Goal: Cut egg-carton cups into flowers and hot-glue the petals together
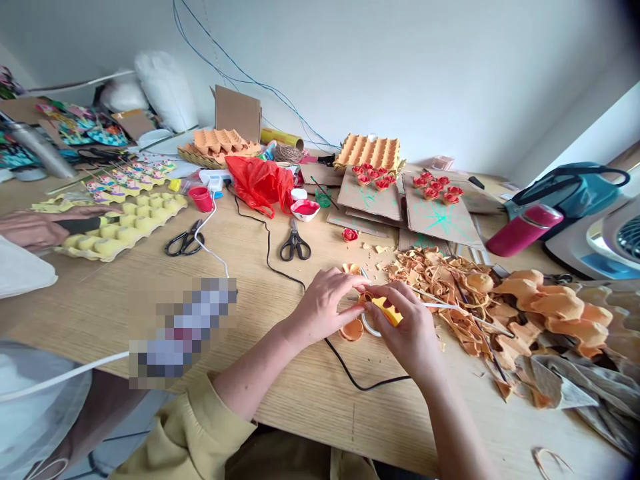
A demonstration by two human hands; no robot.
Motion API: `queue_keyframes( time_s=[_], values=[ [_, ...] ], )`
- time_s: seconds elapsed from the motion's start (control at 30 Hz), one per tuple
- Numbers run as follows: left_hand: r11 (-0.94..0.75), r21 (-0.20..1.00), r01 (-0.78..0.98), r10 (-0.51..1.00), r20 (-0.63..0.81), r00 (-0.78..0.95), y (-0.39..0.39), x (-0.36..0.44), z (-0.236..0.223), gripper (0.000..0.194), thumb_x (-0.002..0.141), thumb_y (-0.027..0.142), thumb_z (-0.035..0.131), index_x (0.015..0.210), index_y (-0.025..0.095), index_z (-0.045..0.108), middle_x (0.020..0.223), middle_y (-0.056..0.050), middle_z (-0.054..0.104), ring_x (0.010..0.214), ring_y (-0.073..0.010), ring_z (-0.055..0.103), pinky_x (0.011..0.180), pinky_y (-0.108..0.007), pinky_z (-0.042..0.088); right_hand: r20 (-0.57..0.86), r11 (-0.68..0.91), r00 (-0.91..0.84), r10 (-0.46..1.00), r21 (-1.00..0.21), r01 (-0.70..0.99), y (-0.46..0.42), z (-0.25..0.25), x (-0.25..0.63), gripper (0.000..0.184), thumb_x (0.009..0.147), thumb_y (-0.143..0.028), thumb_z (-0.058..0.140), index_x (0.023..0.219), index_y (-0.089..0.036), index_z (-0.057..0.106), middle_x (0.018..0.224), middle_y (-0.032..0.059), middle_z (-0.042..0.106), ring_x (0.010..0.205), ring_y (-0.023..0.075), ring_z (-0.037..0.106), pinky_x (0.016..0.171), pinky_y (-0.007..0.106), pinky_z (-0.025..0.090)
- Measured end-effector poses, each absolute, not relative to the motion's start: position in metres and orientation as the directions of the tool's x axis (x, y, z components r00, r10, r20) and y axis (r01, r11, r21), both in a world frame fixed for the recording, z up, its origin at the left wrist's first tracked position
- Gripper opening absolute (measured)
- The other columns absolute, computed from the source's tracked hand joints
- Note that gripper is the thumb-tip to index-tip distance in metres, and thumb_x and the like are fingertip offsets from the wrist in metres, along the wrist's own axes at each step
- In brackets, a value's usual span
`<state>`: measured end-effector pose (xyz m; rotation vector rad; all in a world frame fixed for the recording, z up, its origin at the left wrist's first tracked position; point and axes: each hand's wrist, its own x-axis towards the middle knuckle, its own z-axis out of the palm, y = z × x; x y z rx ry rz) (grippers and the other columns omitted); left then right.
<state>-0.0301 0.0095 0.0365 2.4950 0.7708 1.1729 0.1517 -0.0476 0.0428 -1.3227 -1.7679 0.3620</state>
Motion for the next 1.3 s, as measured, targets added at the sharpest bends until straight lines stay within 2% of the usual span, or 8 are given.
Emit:
queue_keyframes(
  time_s=[0.1, 0.27, 0.47, 0.6, 0.77, 0.93, 1.07, 1.3],
  values=[
    [-0.792, 0.526, 0.311, 0.610, 0.653, 0.449, 0.013, -0.033, 0.039, 0.026, 0.092, 0.022, 0.065, 0.117, 0.022, 0.060, 0.106, -0.003, 0.074, 0.088, -0.0178, 0.064, 0.090, -0.035, 0.047, 0.423, 0.334, 0.021, 0.906, -0.745, 0.578, -0.048, 0.039, 0.160, 0.016, 0.094, -0.034, 0.062, 0.105, -0.025, 0.071, 0.095, 0.0048, 0.066, 0.081, 0.0185, 0.060, 0.073, 0.033, 0.050],
    [-0.684, 0.665, 0.301, 0.729, 0.611, 0.309, 0.022, -0.040, 0.042, 0.019, 0.099, 0.021, 0.051, 0.088, 0.018, 0.067, 0.089, -0.004, 0.072, 0.088, -0.0169, 0.065, 0.084, -0.031, 0.049, 0.238, 0.224, 0.127, 0.963, -0.968, 0.114, -0.049, 0.038, 0.176, 0.023, 0.090, -0.042, 0.068, 0.105, -0.024, 0.069, 0.090, 0.0041, 0.072, 0.080, 0.0181, 0.068, 0.069, 0.030, 0.056],
    [-0.432, 0.899, 0.067, 0.762, 0.325, 0.560, 0.008, -0.028, 0.037, 0.044, 0.090, 0.020, 0.062, 0.133, 0.019, 0.056, 0.112, -0.009, 0.072, 0.074, -0.0121, 0.066, 0.071, -0.025, 0.053, 0.225, 0.227, 0.101, 0.969, -0.974, -0.002, -0.050, 0.038, 0.171, 0.026, 0.087, -0.040, 0.073, 0.110, -0.026, 0.073, 0.099, 0.0045, 0.075, 0.080, 0.0169, 0.069, 0.066, 0.026, 0.057],
    [-0.382, 0.920, 0.092, 0.750, 0.250, 0.612, 0.007, -0.023, 0.035, 0.018, 0.088, 0.023, 0.066, 0.103, 0.017, 0.073, 0.088, -0.005, 0.076, 0.077, -0.0157, 0.069, 0.069, -0.024, 0.051, 0.254, 0.265, 0.136, 0.958, -0.962, -0.069, -0.051, 0.032, 0.170, 0.022, 0.087, -0.037, 0.074, 0.106, -0.027, 0.075, 0.099, 0.0031, 0.075, 0.080, 0.0155, 0.068, 0.067, 0.025, 0.056],
    [-0.408, 0.871, 0.273, 0.911, 0.409, 0.057, 0.035, -0.059, 0.049, 0.019, 0.090, 0.030, 0.060, 0.085, 0.018, 0.073, 0.068, 0.000, 0.069, 0.064, -0.0136, 0.062, 0.063, -0.023, 0.047, 0.309, 0.383, 0.321, 0.895, -0.902, -0.201, -0.050, 0.032, 0.181, 0.018, 0.087, -0.037, 0.073, 0.102, -0.027, 0.076, 0.097, 0.0023, 0.075, 0.088, 0.0158, 0.069, 0.084, 0.030, 0.056],
    [-0.254, 0.688, 0.680, 0.741, 0.591, -0.321, 0.053, -0.104, 0.055, 0.027, 0.093, 0.035, 0.056, 0.083, 0.018, 0.075, 0.069, -0.004, 0.069, 0.067, -0.0183, 0.062, 0.072, -0.030, 0.047, 0.301, 0.399, 0.375, 0.876, -0.891, -0.217, -0.056, 0.038, 0.187, 0.018, 0.086, -0.037, 0.074, 0.100, -0.026, 0.076, 0.095, 0.0007, 0.073, 0.088, 0.0131, 0.067, 0.088, 0.026, 0.054],
    [-0.158, 0.441, 0.884, 0.806, 0.575, -0.143, 0.048, -0.109, 0.048, 0.021, 0.090, 0.027, 0.060, 0.102, 0.023, 0.076, 0.121, -0.010, 0.070, 0.109, -0.0311, 0.060, 0.092, -0.044, 0.045, 0.266, 0.314, 0.317, 0.910, -0.943, -0.109, -0.061, 0.030, 0.186, 0.020, 0.085, -0.036, 0.076, 0.102, -0.027, 0.075, 0.097, 0.0015, 0.073, 0.087, 0.0154, 0.067, 0.081, 0.027, 0.054],
    [-0.479, 0.622, 0.620, 0.861, 0.472, 0.191, 0.035, -0.082, 0.039, 0.018, 0.092, 0.024, 0.059, 0.078, 0.020, 0.070, 0.095, -0.005, 0.075, 0.094, -0.0212, 0.067, 0.087, -0.034, 0.049, 0.217, 0.212, 0.193, 0.957, -0.976, 0.047, -0.064, 0.023, 0.181, 0.020, 0.090, -0.040, 0.070, 0.106, -0.027, 0.071, 0.094, 0.0045, 0.072, 0.081, 0.0188, 0.067, 0.070, 0.031, 0.055]
  ],
)
